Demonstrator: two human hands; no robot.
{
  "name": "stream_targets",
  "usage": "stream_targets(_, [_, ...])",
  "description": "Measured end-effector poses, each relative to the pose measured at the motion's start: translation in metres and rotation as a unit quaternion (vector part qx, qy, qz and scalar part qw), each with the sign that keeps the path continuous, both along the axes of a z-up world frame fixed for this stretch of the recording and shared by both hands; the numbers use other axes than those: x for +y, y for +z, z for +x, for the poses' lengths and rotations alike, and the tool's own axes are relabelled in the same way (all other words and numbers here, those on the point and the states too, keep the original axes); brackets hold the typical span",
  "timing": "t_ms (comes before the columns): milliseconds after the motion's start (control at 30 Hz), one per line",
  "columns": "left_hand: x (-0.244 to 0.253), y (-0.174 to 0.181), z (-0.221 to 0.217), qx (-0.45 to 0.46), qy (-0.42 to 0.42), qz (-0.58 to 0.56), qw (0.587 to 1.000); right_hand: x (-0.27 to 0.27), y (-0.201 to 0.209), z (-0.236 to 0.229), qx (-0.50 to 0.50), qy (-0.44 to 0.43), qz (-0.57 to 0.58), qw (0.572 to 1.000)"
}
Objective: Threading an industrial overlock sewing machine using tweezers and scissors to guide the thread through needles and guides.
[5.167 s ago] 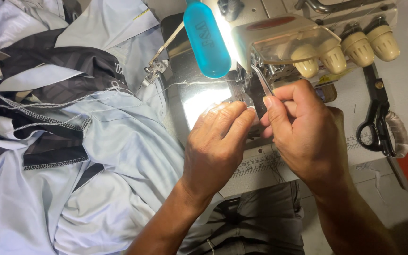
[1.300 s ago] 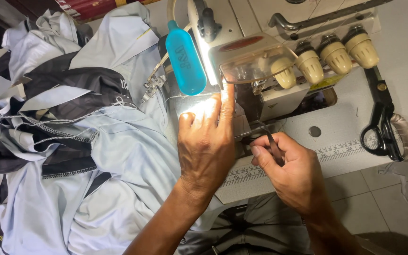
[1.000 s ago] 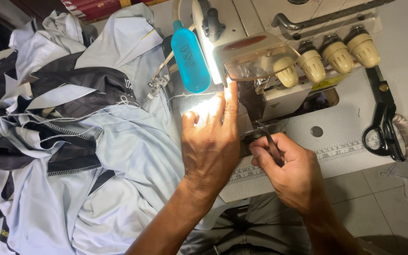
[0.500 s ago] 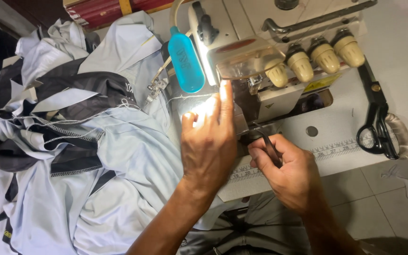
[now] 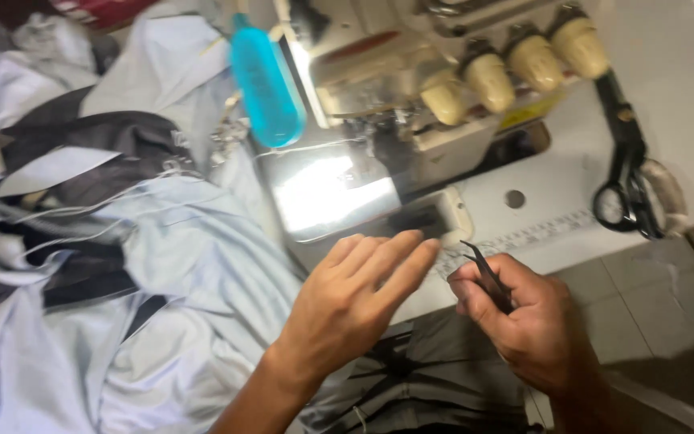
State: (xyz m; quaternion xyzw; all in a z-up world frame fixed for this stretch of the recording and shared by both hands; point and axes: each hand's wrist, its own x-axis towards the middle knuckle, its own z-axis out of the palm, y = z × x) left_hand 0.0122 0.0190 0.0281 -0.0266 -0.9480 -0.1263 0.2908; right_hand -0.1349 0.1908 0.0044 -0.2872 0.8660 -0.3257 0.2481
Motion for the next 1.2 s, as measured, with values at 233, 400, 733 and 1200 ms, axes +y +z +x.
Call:
stream_targets(233, [0.002, -0.008, -0.004, 0.009, 0.010, -0.019, 1.000, 0.018, -0.012, -0.054, -0.060, 0.028, 0.061, 0.996])
stream_targets(400, [0.006, -0.012, -0.005, -0.021, 0.036, -0.090, 0.995, 0.012, -0.025, -0.086, 0.045, -0.013, 0.113, 0.992])
stream_targets(733, [0.032, -0.042, 0.011, -0.180, 0.063, -0.156, 0.969, 0.023, -0.091, -0.124, 0.402, 0.065, -0.044, 0.912])
stream_targets(1200, [0.047, -0.047, 0.021, -0.229, 0.067, -0.094, 0.966, 0.013, -0.086, -0.131, 0.397, 0.112, -0.112, 0.904])
